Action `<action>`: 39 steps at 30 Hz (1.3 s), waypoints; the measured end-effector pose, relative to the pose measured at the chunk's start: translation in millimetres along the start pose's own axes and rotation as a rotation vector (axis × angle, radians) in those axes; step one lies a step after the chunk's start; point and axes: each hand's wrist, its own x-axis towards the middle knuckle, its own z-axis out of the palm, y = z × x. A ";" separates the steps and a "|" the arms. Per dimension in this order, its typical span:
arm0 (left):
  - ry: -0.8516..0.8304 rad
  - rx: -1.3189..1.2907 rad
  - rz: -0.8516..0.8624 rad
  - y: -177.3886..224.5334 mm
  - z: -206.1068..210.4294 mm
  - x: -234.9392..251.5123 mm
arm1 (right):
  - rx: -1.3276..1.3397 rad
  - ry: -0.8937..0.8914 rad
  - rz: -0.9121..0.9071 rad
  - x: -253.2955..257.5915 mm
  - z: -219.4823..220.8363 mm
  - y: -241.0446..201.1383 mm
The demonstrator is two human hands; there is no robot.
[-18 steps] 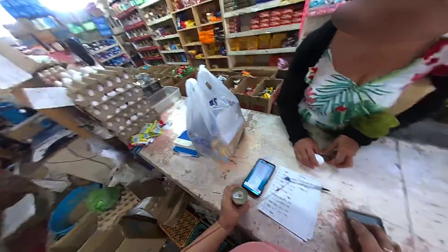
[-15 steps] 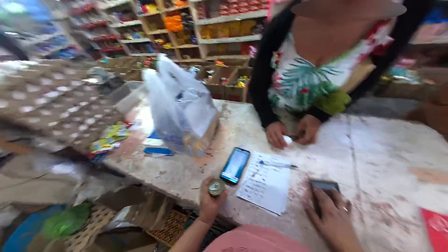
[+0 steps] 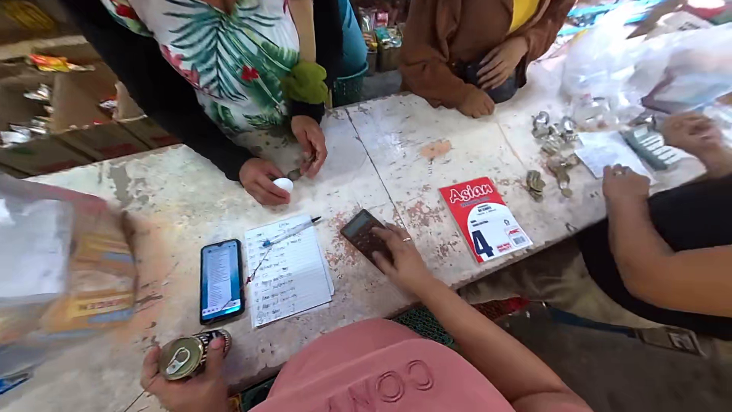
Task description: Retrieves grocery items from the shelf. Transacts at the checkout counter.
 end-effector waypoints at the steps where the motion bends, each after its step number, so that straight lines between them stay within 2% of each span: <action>1: -0.002 -0.001 -0.001 1.3 0.2 0.9 | 0.031 0.047 0.022 -4.0 -5.8 8.4; 3: -0.006 -0.004 0.001 1.8 0.3 2.1 | 0.062 0.029 0.070 -16.2 -14.3 21.2; 9: -0.029 -0.048 0.017 -4.8 -0.9 6.8 | -0.120 0.055 -0.054 -46.8 6.3 16.3; 14: -0.028 -0.048 0.007 -3.3 -1.1 7.2 | -0.131 0.056 -0.020 -45.4 12.3 6.7; 18: -0.031 -0.032 0.008 -2.6 -0.8 7.2 | -0.161 0.090 -0.173 -45.1 11.4 2.8; 21: -0.026 -0.013 -0.001 -0.7 0.6 8.0 | -0.202 -0.003 -0.174 -41.7 6.8 -2.2; 24: -0.031 -0.020 -0.001 -2.6 -0.1 8.0 | -0.169 0.113 -0.169 -37.2 8.6 5.5; 27: -0.034 -0.012 0.002 -4.1 -1.0 7.5 | -0.143 0.108 -0.139 -36.2 6.7 14.7; 30: -0.033 -0.017 -0.002 -5.5 -1.1 7.2 | -0.135 0.220 -0.262 -44.1 10.5 20.1; 34: -0.018 -0.015 0.016 -4.5 0.8 7.5 | -0.184 0.186 -0.277 -51.4 13.5 15.5; 37: -0.013 -0.024 0.038 -7.4 1.7 7.7 | -0.180 0.215 -0.263 -38.8 12.4 8.4; 39: -0.021 -0.029 0.038 -8.5 1.4 8.1 | -0.182 0.160 -0.239 -27.2 12.2 4.4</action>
